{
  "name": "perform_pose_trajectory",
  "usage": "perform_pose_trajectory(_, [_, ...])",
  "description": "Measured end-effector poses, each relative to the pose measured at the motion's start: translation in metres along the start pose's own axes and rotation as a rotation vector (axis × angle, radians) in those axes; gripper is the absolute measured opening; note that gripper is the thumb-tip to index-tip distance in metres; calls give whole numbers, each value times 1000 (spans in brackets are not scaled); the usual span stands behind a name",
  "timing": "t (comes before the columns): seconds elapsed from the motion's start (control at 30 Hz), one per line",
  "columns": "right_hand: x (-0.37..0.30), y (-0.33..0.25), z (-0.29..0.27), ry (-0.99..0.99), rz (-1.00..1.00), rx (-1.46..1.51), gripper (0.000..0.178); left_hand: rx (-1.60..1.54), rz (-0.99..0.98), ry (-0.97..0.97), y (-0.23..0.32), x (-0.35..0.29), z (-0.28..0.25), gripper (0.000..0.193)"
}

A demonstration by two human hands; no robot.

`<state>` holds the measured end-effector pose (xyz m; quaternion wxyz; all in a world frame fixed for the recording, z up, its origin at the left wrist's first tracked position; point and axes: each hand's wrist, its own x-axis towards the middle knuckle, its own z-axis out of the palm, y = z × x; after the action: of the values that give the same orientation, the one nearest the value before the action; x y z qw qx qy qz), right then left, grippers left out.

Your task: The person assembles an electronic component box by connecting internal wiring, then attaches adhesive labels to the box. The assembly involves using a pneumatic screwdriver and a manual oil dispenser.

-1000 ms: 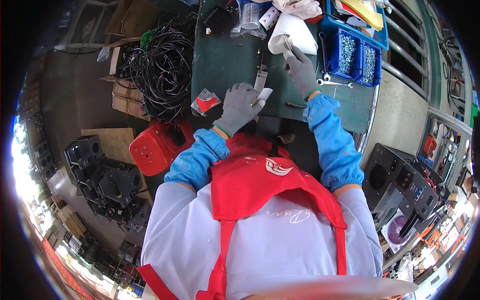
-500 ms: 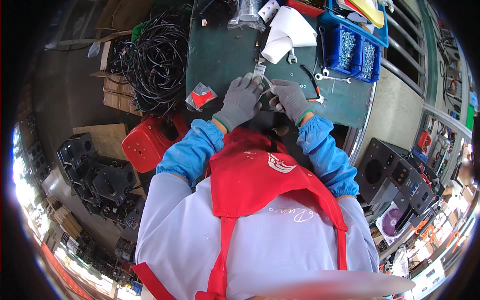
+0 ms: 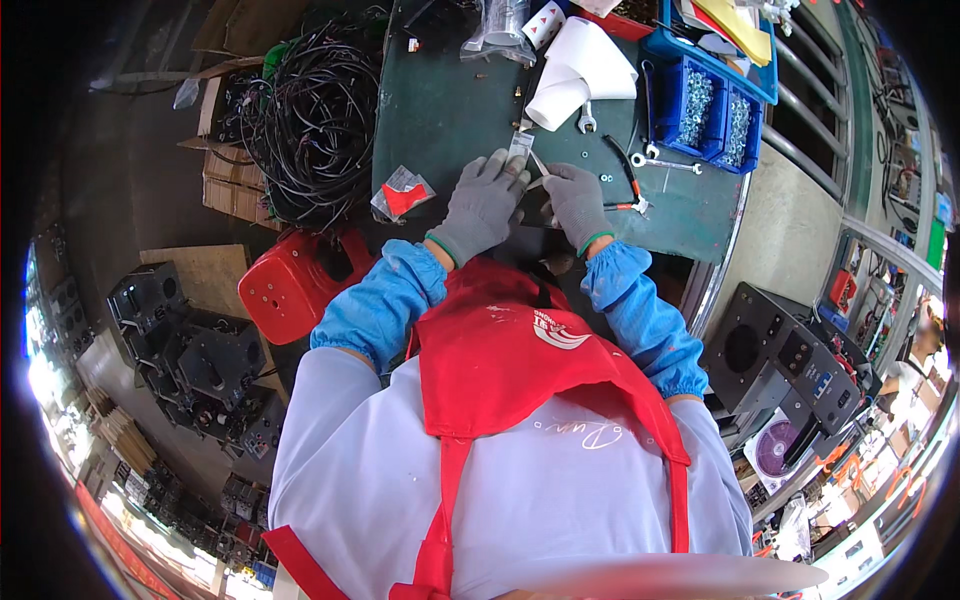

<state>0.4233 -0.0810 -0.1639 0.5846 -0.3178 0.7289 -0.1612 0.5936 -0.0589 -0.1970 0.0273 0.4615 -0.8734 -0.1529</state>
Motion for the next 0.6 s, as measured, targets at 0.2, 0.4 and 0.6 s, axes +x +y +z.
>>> perform_pose_trajectory(0.2, [-1, 22, -3, -36, -192, 142, 31, 13, -22, -44, -3, -3, -2, 55])
perform_pose_trajectory(0.4, [-69, -3, -51, -41, -220, 448, 25, -55, 62, 24, -2, 22, -10, 57])
perform_pose_trajectory(0.6, [-149, 35, -122, 377, -395, 785, 27, -219, 111, 34, 29, 86, -85, 38])
